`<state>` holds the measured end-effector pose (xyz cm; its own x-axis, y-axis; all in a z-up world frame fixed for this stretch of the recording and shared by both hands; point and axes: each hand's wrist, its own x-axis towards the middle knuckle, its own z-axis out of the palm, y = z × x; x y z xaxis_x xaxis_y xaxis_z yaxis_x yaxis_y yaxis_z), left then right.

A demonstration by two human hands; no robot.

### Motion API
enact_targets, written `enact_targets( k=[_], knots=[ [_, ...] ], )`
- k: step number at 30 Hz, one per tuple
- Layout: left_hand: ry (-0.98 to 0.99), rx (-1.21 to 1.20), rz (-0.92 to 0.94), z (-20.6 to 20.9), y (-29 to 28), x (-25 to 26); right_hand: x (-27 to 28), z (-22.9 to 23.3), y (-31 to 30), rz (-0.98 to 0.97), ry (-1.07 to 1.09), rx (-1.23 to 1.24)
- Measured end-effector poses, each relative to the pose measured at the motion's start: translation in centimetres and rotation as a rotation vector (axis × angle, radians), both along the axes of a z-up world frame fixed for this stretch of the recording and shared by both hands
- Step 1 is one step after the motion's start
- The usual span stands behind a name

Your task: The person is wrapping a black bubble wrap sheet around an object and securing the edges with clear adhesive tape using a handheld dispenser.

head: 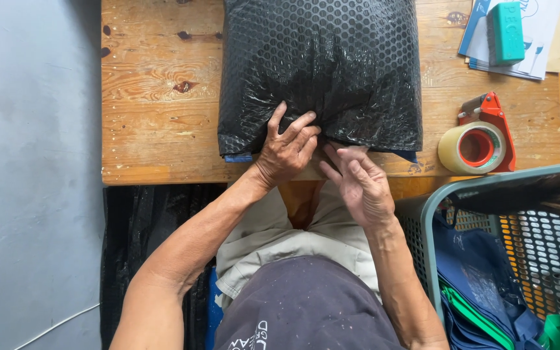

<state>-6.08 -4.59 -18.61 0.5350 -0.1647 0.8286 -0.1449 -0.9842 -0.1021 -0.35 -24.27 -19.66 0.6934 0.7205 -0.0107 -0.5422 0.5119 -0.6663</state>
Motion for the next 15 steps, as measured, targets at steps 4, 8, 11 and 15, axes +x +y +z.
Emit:
enact_targets(
  k=[4, 8, 11, 15],
  knots=[
    [0.023, -0.008, -0.018, 1.6, 0.1, 0.3, -2.7, 3.0, 0.8, -0.116, 0.08, -0.208],
    [0.043, -0.035, -0.022, 2.7, 0.2, 0.6, -3.5, 2.5, 1.9, -0.204, 0.239, -0.313],
    [0.044, -0.045, -0.03, 3.4, 0.4, 1.0, -2.8, 1.7, 3.1, -0.239, 0.32, -0.302],
    [0.043, -0.057, -0.036, 4.6, 0.3, 1.3, -2.1, 2.7, 4.7, -0.23, 0.405, -0.301]
  ],
)
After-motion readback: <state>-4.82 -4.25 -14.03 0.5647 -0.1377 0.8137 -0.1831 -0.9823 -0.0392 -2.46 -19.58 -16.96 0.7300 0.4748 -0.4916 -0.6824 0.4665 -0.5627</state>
